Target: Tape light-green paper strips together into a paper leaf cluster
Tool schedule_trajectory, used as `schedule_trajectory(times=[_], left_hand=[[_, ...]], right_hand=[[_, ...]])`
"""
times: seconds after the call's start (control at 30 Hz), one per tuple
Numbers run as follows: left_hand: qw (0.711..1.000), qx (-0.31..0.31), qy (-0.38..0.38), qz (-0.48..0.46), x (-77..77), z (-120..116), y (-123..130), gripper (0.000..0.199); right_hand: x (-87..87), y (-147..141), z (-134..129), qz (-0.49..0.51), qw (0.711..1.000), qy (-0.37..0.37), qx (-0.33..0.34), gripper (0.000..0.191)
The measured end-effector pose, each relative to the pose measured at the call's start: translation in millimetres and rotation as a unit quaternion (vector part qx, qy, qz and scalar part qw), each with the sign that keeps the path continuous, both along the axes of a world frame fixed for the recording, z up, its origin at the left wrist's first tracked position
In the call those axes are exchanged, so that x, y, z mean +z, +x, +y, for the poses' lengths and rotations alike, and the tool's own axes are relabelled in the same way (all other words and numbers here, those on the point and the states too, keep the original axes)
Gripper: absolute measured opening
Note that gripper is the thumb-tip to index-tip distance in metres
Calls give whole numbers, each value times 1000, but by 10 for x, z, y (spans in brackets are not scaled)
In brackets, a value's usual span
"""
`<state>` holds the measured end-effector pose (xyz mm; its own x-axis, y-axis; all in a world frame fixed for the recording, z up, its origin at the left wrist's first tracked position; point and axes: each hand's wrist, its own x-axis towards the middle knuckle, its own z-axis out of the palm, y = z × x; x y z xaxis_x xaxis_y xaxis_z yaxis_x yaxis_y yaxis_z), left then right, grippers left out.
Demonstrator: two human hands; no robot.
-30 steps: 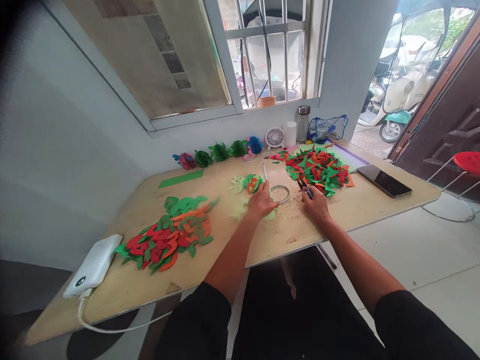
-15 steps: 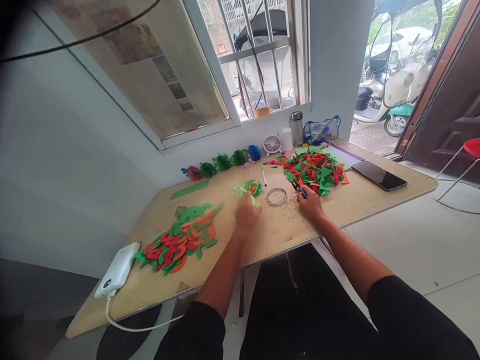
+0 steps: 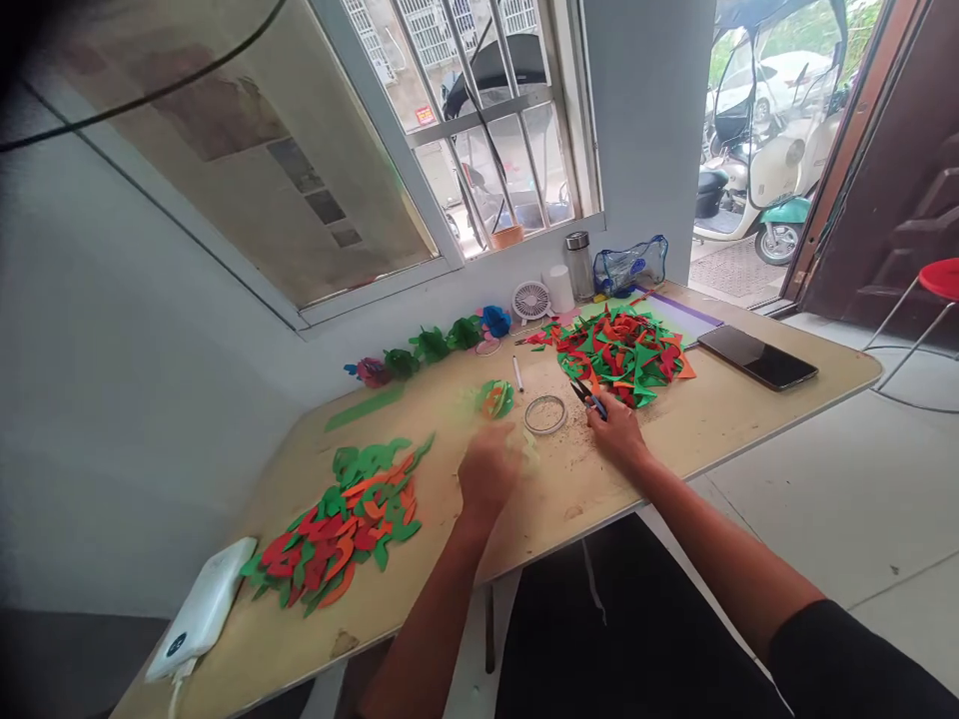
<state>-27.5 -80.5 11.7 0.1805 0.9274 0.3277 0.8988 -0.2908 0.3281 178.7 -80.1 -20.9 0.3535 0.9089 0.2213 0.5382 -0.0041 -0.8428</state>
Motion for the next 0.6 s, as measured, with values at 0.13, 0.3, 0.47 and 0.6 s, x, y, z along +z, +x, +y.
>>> schedule_trajectory(times=[0.13, 0.3, 0.47, 0.6], left_hand=[[994, -91, -1, 60, -26, 145, 283, 23], [989, -96, -10, 115, -165, 346, 567, 13], [994, -103, -41, 19, -126, 480, 528, 4], [959, -136, -78, -235, -68, 520, 496, 6]], right_hand=[[-24, 22, 15, 5, 1000, 3, 6, 15], [-82, 76, 31, 42, 998, 35, 29, 19], [-97, 75, 27, 70, 996, 35, 36, 19], [-41, 27, -8, 142, 987, 60, 41, 21]])
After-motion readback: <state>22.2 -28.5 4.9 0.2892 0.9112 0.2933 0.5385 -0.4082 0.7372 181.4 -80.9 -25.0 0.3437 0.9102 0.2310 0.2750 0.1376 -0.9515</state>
